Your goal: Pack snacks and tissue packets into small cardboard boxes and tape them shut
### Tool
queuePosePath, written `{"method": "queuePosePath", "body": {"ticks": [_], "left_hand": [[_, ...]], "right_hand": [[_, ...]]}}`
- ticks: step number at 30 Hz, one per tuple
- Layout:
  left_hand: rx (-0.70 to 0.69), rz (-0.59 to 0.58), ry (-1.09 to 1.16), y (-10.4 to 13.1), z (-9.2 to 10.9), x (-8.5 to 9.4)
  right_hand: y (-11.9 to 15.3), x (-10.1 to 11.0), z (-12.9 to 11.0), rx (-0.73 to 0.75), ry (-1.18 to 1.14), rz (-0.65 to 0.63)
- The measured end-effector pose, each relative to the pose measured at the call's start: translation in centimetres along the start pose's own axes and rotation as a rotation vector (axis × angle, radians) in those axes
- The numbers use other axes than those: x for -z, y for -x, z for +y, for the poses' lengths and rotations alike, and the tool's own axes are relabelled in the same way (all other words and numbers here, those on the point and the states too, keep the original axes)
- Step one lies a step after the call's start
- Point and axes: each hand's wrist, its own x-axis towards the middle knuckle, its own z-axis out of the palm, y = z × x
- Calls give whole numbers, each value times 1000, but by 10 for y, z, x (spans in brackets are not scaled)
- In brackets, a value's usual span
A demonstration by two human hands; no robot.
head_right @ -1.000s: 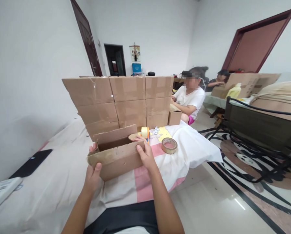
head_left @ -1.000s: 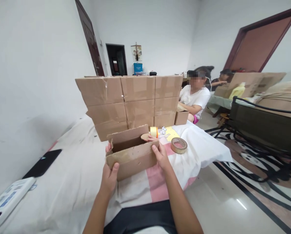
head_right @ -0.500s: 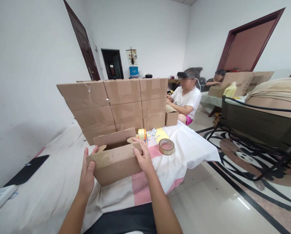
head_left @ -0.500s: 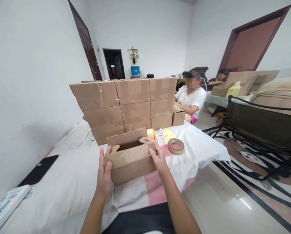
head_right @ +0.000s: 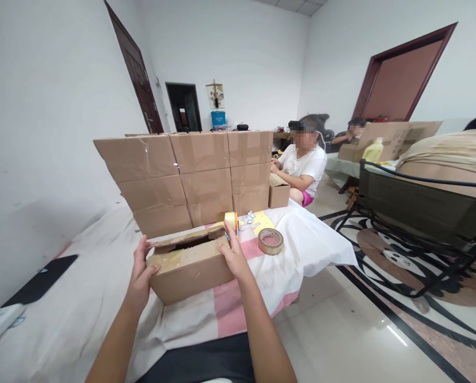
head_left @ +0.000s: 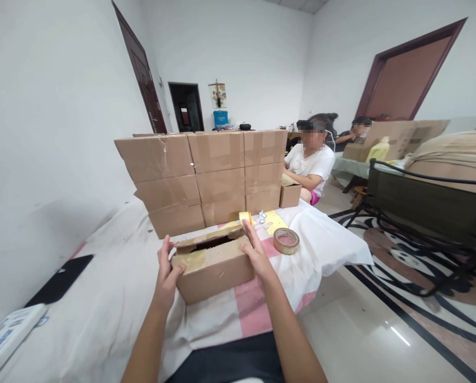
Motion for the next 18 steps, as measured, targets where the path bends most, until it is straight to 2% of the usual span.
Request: {"method": "queuePosePath", "body": {"ticks": [3, 7, 12, 18], "left_hand": [[-118, -40, -193, -2, 0, 7], [-213, -13, -341, -2, 3, 9], [-236, -37, -260, 0, 0, 4], [-249, -13, -214, 2, -2, 2]], "right_hand": [[0, 0, -2, 37, 21, -11], [-1, -1, 0, 144, 121, 20], [-3, -1, 3, 225, 174, 50], [-4, -2, 4, 277, 233, 68]]}}
